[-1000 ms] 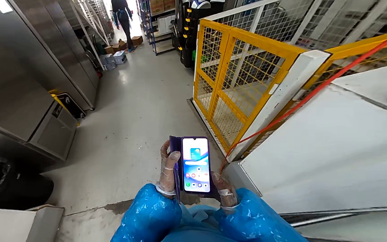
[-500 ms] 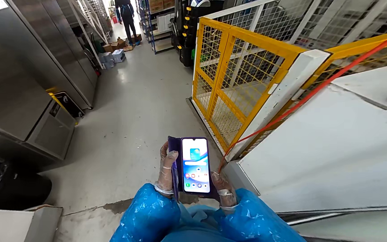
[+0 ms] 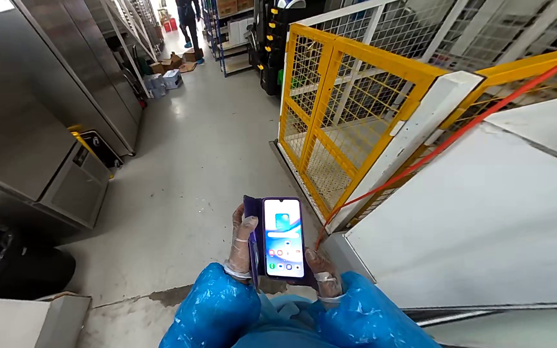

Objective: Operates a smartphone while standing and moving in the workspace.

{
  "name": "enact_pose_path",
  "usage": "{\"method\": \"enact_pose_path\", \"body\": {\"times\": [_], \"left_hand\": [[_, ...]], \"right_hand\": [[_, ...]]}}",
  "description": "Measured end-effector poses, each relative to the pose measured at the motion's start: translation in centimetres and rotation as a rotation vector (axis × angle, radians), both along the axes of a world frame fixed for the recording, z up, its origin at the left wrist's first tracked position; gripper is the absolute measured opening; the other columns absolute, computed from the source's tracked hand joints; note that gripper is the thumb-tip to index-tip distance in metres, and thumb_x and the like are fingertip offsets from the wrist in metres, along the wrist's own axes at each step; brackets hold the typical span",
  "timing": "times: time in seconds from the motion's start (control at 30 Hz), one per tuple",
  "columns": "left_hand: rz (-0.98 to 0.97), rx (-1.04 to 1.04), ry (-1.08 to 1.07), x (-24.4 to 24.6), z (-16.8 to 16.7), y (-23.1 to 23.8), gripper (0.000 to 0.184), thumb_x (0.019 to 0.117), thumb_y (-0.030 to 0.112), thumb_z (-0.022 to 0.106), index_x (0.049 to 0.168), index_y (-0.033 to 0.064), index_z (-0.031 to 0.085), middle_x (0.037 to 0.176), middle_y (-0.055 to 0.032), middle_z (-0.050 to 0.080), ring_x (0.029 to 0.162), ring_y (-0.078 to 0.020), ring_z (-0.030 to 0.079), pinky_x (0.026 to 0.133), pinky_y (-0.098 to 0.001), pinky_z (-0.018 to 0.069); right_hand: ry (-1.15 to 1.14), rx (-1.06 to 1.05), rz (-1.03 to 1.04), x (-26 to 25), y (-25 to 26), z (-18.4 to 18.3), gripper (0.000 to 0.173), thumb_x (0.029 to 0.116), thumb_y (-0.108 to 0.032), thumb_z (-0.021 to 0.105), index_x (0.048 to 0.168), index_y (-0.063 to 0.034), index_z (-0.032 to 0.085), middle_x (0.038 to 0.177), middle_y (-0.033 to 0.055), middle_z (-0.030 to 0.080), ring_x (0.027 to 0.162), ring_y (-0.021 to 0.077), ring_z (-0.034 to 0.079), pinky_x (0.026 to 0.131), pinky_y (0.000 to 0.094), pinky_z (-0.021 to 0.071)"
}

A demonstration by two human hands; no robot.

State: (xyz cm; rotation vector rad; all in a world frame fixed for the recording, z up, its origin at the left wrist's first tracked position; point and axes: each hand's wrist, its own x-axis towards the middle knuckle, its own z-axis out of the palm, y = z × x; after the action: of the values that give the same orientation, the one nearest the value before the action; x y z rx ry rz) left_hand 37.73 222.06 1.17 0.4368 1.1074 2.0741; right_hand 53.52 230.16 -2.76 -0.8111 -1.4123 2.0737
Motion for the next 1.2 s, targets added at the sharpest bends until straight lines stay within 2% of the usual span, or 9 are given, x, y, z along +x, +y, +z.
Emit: {"method": "enact_pose_path", "body": {"times": [0.17,0.43,0.53,0.63,0.77,0.87,1.0,1.1,1.2], "left_hand": [[-0.012,0.024,-0.017,-0.1,-0.1,0.2,0.095,0.0647,0.062,0.085,0.140,0.0189,0.045,0.103,0.0013,0.071,0.087,-0.0065,0.071,0.073,-0.0263,0.0606],[0.000,0.017,-0.010,-0.1,-0.1,0.3,0.088,0.0687,0.060,0.082,0.138,0.0192,0.046,0.102,0.0018,0.071,0.086,-0.0055,0.071,0.072,-0.0252,0.0602],[-0.001,0.000,-0.011,-0.2,-0.1,0.4,0.090,0.0678,0.060,0.083,0.139,0.0194,0.045,0.102,0.0010,0.071,0.087,-0.0063,0.071,0.073,-0.0257,0.0602],[-0.007,0.001,-0.009,-0.3,-0.1,0.3,0.090,0.0679,0.060,0.083,0.139,0.0202,0.046,0.103,0.0013,0.071,0.087,-0.0061,0.071,0.073,-0.0260,0.0602],[-0.011,0.022,0.002,-0.3,0.0,0.3,0.090,0.0683,0.061,0.083,0.140,0.0212,0.046,0.104,0.0014,0.071,0.088,-0.0063,0.071,0.073,-0.0259,0.0602],[-0.016,-0.002,0.021,-0.2,0.1,0.3,0.090,0.0685,0.061,0.082,0.140,0.0211,0.044,0.105,0.0025,0.071,0.088,-0.0051,0.070,0.073,-0.0251,0.0599],[-0.027,-0.025,0.018,-0.2,0.5,0.1,0.090,0.0676,0.059,0.082,0.139,0.0204,0.045,0.102,0.0041,0.070,0.086,-0.0039,0.069,0.073,-0.0242,0.0593],[-0.043,0.023,0.003,-0.3,0.7,-0.1,0.078,0.0715,0.055,0.082,0.134,0.0201,0.050,0.099,0.0039,0.072,0.084,-0.0044,0.071,0.071,-0.0237,0.0603],[-0.020,0.034,0.031,-0.6,0.6,-0.1,0.080,0.0717,0.057,0.082,0.135,0.0207,0.050,0.102,0.0030,0.072,0.086,-0.0048,0.071,0.072,-0.0240,0.0601]], "right_hand": [[-0.027,-0.011,-0.020,-0.1,0.0,0.4,0.047,0.1031,-0.034,0.043,0.130,0.0033,0.052,0.104,0.0047,0.075,0.090,0.0145,0.075,0.074,0.0328,0.0645],[-0.048,0.010,-0.030,-0.1,0.0,0.6,0.047,0.1020,-0.033,0.044,0.130,0.0037,0.052,0.103,0.0035,0.075,0.090,0.0134,0.075,0.073,0.0321,0.0645],[-0.102,0.045,-0.050,-0.4,-0.4,1.7,0.038,0.1012,-0.022,0.047,0.127,0.0046,0.054,0.098,0.0010,0.073,0.085,0.0092,0.074,0.071,0.0285,0.0640],[-0.128,0.043,-0.056,-0.7,-0.6,2.7,0.029,0.0990,-0.011,0.053,0.123,0.0036,0.057,0.094,0.0029,0.074,0.079,0.0106,0.074,0.068,0.0281,0.0640],[-0.140,0.071,-0.030,-0.7,-0.4,2.3,0.035,0.0925,-0.013,0.061,0.123,0.0028,0.057,0.096,0.0039,0.074,0.078,0.0126,0.075,0.065,0.0296,0.0644],[-0.145,0.100,-0.047,-0.6,-0.3,2.3,0.030,0.0928,-0.011,0.061,0.119,0.0027,0.059,0.094,0.0027,0.074,0.077,0.0104,0.075,0.065,0.0279,0.0640],[-0.106,0.168,-0.095,-0.4,0.2,2.0,0.022,0.0950,-0.015,0.057,0.109,0.0010,0.064,0.085,-0.0039,0.072,0.076,0.0029,0.071,0.069,0.0230,0.0616],[-0.014,0.267,-0.154,0.0,0.9,1.1,0.035,0.0958,-0.022,0.056,0.118,0.0046,0.062,0.095,-0.0007,0.074,0.084,0.0053,0.073,0.074,0.0250,0.0623],[0.054,0.620,-0.182,0.3,2.7,-0.9,0.069,0.0920,-0.043,0.068,0.133,0.0098,0.053,0.120,0.0109,0.071,0.108,0.0108,0.070,0.089,0.0268,0.0595]]}}
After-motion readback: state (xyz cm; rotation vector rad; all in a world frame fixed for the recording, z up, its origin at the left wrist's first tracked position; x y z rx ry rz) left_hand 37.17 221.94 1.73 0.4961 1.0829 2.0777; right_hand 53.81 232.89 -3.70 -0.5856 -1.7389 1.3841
